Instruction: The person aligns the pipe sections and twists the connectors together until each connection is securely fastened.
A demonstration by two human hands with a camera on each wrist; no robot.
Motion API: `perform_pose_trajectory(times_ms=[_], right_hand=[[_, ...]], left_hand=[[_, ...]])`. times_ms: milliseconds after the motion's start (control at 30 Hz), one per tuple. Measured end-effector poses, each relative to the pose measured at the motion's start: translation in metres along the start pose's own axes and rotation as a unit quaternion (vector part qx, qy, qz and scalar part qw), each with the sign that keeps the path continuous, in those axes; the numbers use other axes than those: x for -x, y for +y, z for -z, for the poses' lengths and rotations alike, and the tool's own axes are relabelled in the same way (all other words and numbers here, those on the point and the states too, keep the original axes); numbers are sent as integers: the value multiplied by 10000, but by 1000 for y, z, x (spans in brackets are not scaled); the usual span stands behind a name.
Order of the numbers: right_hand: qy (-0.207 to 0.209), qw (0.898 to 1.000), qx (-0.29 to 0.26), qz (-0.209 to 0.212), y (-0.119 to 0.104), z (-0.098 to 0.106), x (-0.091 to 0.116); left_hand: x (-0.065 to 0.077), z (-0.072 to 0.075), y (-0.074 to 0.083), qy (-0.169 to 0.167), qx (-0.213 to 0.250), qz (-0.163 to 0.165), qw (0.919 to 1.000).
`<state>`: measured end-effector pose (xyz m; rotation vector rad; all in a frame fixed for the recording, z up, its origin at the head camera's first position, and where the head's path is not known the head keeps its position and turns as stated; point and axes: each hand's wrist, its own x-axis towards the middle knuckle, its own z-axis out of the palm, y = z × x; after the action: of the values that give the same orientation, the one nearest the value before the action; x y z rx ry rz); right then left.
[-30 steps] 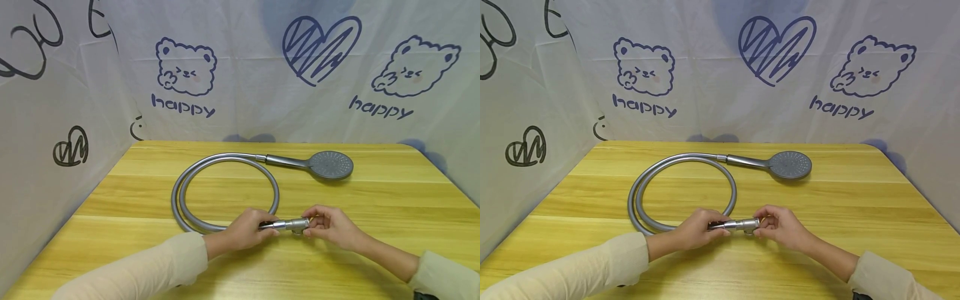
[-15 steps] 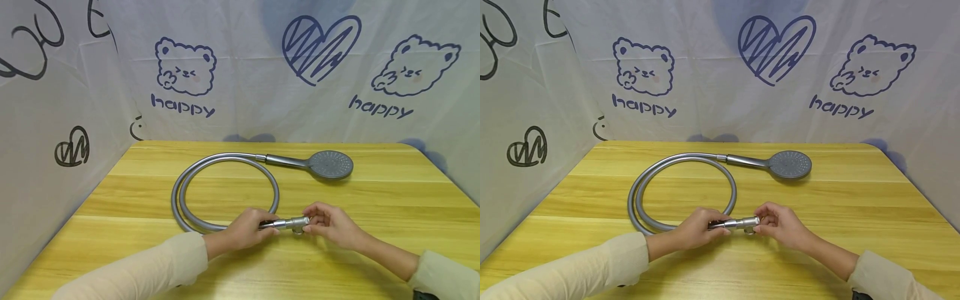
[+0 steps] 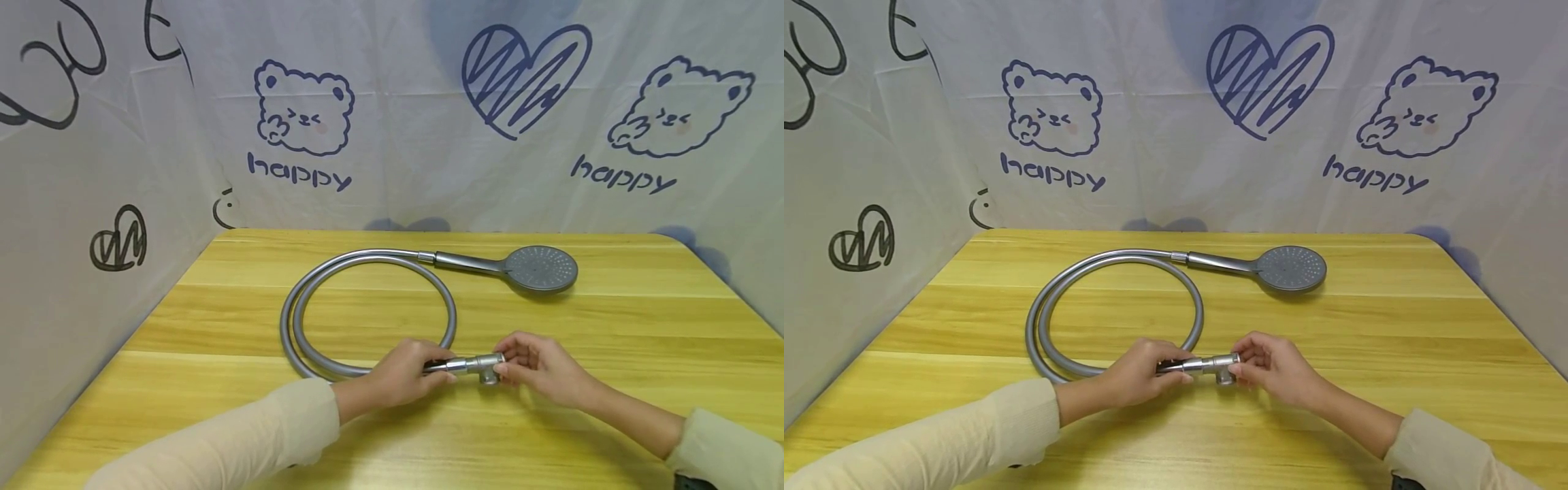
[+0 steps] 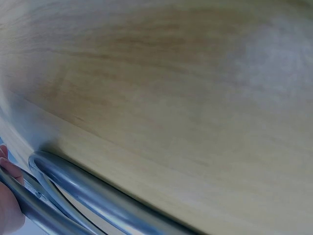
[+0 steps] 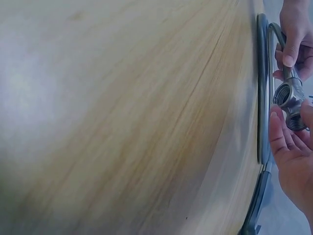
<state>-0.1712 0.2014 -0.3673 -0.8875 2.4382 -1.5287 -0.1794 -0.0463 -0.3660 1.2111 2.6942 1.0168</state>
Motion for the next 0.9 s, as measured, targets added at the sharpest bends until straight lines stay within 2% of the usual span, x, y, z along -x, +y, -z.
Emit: perform_pose_trajectory(times_ms=[233,467,900], right_hand=[[-173,9997,-176,94,2,-2,-1],[-366,9984,-376,-197,0,-1,0],[-373,9985,-405,-13,3,-3,-1]], left_hand=[[1,-1,-3,20,54,-142,9999],[2,-1,-4,30,35,-204,9998],[2,-1,-5,45,-73,-328,9994]])
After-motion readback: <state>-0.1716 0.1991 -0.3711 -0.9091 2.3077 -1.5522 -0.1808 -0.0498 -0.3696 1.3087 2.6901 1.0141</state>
